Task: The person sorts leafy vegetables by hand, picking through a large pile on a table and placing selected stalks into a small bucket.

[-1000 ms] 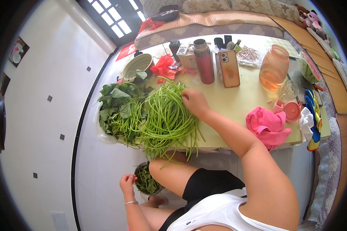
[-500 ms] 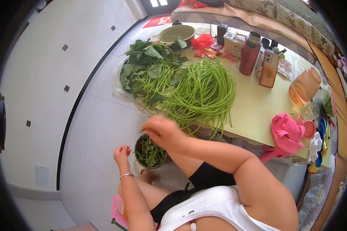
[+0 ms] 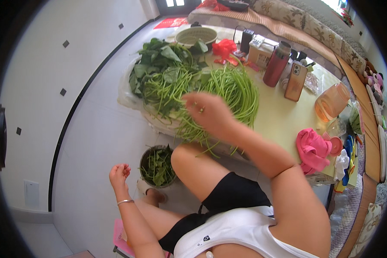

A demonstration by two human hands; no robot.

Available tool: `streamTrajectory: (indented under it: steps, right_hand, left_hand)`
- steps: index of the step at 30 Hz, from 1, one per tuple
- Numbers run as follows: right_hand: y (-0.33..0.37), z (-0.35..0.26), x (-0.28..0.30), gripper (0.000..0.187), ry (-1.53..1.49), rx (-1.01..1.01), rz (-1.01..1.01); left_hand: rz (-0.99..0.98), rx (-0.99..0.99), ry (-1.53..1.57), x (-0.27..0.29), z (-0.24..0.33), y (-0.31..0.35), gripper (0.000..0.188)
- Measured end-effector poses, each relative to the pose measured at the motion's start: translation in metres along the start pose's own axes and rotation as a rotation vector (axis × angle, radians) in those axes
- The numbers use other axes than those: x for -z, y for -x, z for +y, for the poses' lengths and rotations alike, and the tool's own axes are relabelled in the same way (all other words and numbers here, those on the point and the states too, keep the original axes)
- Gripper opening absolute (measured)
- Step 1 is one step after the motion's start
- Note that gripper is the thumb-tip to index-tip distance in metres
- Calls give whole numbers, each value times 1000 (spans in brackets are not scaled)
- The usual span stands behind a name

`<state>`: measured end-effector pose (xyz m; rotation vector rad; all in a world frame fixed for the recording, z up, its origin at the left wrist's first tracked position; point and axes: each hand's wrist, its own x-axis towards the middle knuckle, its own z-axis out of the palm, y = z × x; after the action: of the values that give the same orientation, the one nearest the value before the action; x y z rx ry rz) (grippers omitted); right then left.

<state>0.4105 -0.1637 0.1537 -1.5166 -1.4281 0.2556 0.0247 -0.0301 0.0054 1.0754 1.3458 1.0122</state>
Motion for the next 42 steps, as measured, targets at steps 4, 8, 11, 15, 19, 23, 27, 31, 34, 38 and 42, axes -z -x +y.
streamTrajectory:
  steps: [4, 8, 11, 15, 19, 23, 27, 31, 34, 38, 42]
  right_hand:
    - [-17, 32, 43, 22, 241, 13, -30]
    - [-31, 57, 48, 22, 405, 156, -131]
    - [-51, 69, 45, 23, 484, 247, -208]
    - [-75, 80, 33, 24, 527, 106, -429]
    - [-91, 94, 30, 33, 640, 78, -700]
    - [-87, 105, 25, 35, 713, 117, -739]
    - [-83, 122, 18, 34, 678, 197, -673]
    - [-78, 124, 17, 31, 638, 249, -578]
    - [-81, 129, 22, 29, 635, 229, -562]
    - [-76, 134, 14, 32, 704, 418, -562]
    - [-76, 127, 22, 34, 768, 414, -591]
  left_hand:
    - [-52, 17, -42, -17, -8, -2, 10]
    - [-44, 24, -86, -29, -9, 2, 11]
    - [-34, 29, -125, -36, -12, -3, 10]
    - [-35, 48, -200, -40, -16, -8, 10]
    - [-81, 18, -272, -49, -17, -12, 11]
    - [-181, -41, -266, -57, -14, -9, 12]
    - [-526, -270, -215, -74, -7, 11, 26]
    - [-795, -752, -539, -116, -7, 42, 50]
    - [-847, -799, -777, -131, -13, 43, 57]
    - [-786, -455, -751, -123, -20, 37, 57]
    - [-750, -167, -954, -114, -14, 24, 57]
